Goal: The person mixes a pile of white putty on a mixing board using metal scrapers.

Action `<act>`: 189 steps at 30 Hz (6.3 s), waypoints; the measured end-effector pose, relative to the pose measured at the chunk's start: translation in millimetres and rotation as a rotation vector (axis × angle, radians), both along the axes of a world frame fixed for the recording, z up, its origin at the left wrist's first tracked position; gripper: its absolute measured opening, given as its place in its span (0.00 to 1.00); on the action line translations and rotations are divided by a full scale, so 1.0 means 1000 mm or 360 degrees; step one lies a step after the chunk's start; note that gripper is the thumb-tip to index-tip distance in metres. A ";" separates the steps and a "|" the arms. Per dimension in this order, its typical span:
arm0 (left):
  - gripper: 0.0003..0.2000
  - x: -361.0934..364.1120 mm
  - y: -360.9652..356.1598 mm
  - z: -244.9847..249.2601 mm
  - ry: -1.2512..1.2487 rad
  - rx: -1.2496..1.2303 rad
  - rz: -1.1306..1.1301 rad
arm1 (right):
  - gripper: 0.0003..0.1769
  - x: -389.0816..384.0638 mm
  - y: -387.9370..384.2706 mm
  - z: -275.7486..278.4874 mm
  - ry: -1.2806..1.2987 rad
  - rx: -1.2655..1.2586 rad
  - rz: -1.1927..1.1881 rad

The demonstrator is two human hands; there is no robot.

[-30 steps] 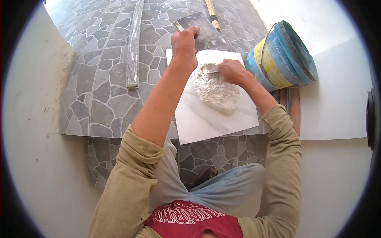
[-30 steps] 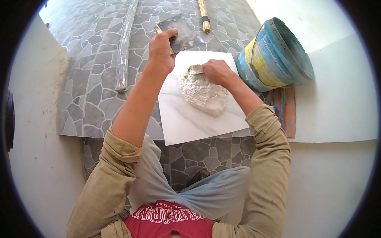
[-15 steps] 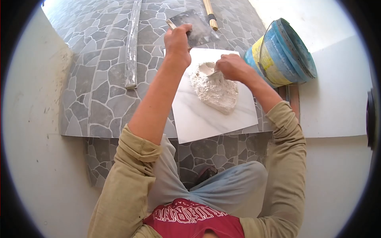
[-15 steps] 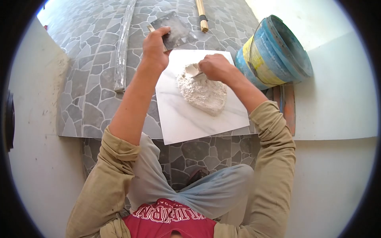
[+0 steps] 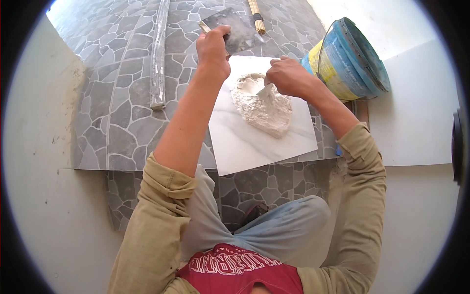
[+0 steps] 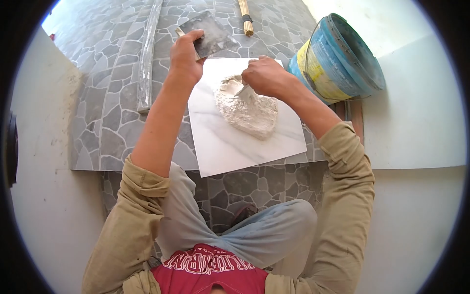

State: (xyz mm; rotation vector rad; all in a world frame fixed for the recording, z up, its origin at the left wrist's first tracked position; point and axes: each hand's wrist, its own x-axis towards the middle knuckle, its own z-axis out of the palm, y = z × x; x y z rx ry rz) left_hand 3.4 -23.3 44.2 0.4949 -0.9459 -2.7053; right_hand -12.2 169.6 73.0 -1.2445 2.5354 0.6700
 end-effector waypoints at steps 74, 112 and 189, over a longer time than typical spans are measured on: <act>0.14 -0.008 0.005 -0.016 0.0050 0.0001 0.0033 | 0.22 -0.008 0.087 -0.027 -0.0042 -0.0437 -0.0613; 0.17 -0.005 -0.004 -0.005 0.0047 -0.0060 0.0223 | 0.25 -0.037 0.068 -0.042 0.0148 -0.0639 -0.0491; 0.17 0.000 0.004 -0.005 0.0220 -0.0189 0.0185 | 0.23 0.030 0.040 -0.007 0.0027 -0.0306 -0.0234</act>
